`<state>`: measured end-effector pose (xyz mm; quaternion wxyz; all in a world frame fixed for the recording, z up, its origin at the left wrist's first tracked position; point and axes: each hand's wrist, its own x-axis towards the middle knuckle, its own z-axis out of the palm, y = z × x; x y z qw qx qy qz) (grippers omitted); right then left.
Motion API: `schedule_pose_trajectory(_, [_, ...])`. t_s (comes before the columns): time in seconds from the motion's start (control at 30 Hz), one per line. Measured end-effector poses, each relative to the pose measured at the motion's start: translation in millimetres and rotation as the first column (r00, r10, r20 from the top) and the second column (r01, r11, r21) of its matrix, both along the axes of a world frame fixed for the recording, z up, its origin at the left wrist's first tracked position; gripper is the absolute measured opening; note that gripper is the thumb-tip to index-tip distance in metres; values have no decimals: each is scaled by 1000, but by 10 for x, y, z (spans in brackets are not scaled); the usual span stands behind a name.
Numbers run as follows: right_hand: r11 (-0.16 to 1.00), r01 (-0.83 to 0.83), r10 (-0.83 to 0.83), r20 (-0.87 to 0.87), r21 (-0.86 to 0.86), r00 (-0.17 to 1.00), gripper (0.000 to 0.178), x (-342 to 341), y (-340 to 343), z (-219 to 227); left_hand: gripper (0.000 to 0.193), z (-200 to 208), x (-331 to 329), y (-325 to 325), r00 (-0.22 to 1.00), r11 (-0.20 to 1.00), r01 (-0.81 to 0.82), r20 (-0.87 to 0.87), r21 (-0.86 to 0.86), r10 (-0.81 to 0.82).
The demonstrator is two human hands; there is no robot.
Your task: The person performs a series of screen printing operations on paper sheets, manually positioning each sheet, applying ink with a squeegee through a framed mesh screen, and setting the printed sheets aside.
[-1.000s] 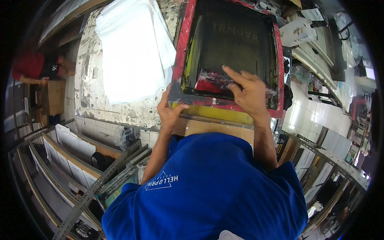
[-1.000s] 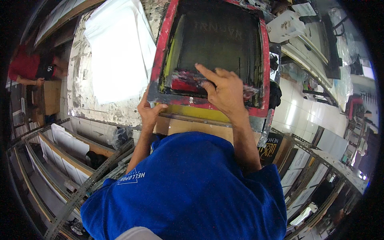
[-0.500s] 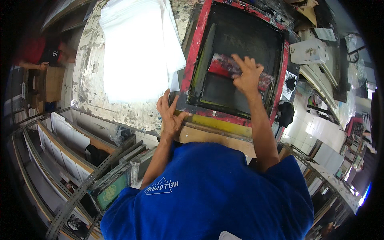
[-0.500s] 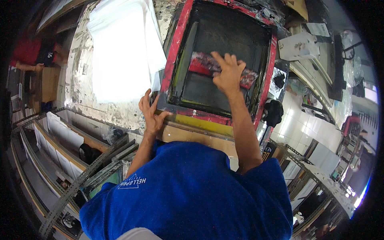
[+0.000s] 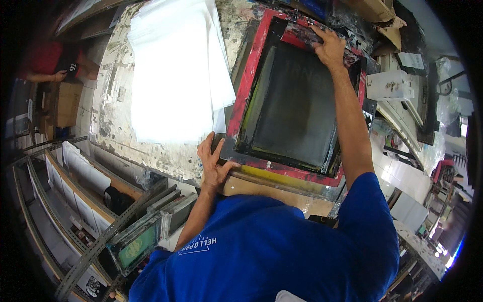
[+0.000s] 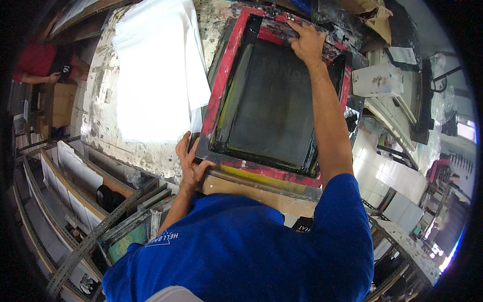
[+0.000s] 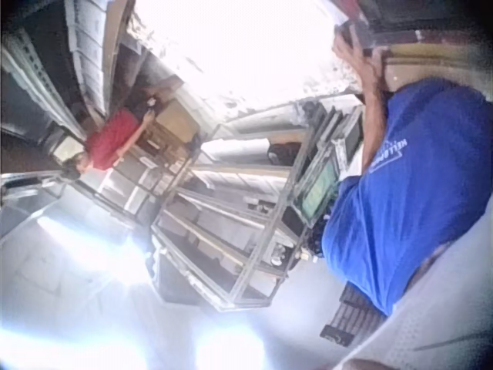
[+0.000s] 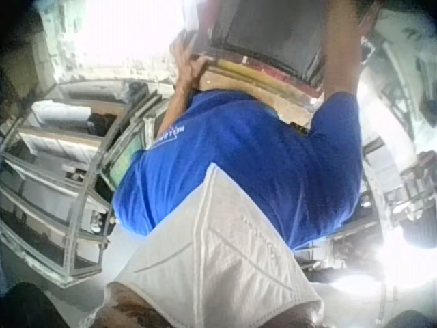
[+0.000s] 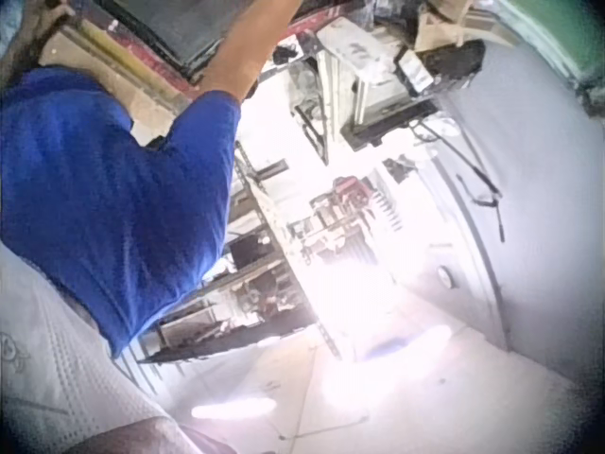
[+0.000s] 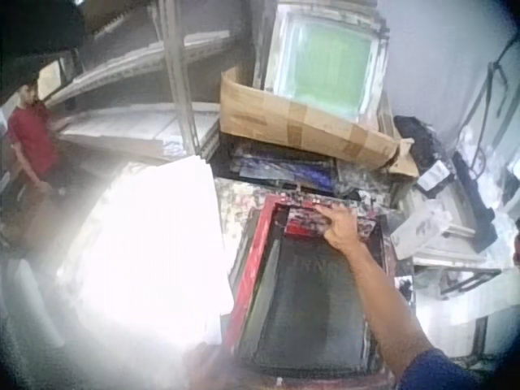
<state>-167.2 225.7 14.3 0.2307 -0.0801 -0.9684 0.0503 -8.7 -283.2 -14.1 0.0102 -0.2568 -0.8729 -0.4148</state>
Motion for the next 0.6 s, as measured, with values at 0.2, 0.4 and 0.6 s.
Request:
schedule_pose_trajectory(0.2, [981,24,-8,84,-190,996,57,-127,76,124,86,70,14,20,1000,1000,6,-13,4,-6])
schedule_pose_trajectory(0.4, [813,124,-92,85,-569,992,64,291,86,525,88,-15,52,23,995,998,-20,100,62,14])
schedule_pose_trajectory(0.6, [452,56,-23,51,-890,998,72,1404,-975,1076,89,127,76,108,997,950,-72,55,305,58])
